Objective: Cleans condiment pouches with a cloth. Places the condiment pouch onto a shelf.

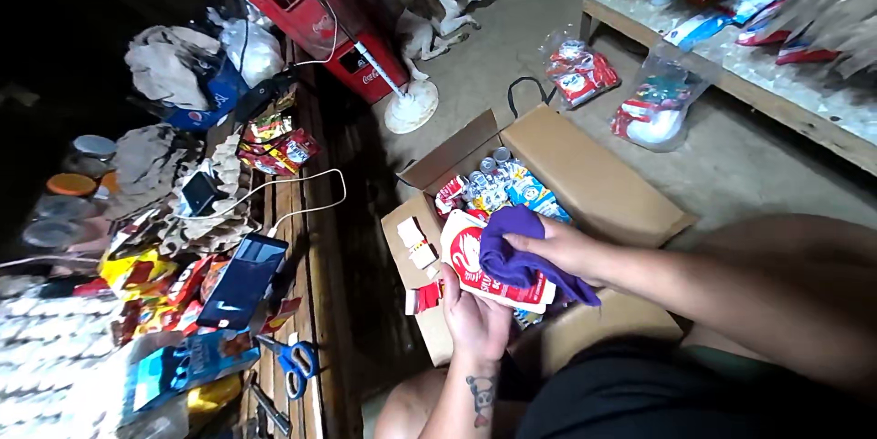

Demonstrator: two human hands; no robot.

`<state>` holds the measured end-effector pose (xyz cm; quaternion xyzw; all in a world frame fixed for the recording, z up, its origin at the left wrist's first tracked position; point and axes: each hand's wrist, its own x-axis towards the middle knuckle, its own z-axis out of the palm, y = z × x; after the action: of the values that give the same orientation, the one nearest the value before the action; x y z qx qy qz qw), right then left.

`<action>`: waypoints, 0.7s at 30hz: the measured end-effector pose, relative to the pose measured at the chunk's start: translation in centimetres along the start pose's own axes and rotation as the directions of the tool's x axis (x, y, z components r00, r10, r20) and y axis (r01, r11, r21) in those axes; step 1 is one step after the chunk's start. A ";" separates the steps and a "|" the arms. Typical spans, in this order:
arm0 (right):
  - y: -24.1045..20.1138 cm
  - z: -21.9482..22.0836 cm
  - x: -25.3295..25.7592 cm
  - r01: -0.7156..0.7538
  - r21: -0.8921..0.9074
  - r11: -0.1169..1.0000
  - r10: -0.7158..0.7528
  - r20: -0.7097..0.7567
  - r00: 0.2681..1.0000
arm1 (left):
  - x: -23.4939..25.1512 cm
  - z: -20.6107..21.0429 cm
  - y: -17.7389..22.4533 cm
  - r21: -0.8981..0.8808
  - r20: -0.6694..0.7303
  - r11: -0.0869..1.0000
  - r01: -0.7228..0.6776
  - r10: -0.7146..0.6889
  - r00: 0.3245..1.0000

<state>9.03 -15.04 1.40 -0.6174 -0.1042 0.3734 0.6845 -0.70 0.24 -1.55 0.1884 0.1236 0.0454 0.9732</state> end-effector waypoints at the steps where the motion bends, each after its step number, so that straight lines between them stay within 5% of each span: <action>1: 0.1 0.0 -0.1 -0.011 0.028 1.000 0.010 0.029 1.000 | 0.0 -0.1 0.0 0.008 -0.011 1.000 -0.002 0.003 1.000; 5: -0.7 -0.3 -0.4 -0.104 -0.027 0.994 0.107 0.171 0.979 | 0.2 0.2 -0.1 0.037 0.003 0.998 -0.042 0.042 0.999; 14: -0.9 0.2 -0.1 -0.051 -0.013 0.999 0.051 -0.005 0.999 | 0.0 0.5 -0.3 0.032 0.028 0.999 -0.001 0.000 1.000; 21: -1.2 -0.8 0.5 -0.025 -0.343 0.939 0.114 0.243 0.963 | 0.0 0.0 -0.1 0.101 -0.057 0.995 -0.008 0.014 0.998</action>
<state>10.28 -15.26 2.15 -0.6745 -0.2330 0.4515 0.5356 -0.67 0.15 -1.64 0.2364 0.1527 0.0497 0.9583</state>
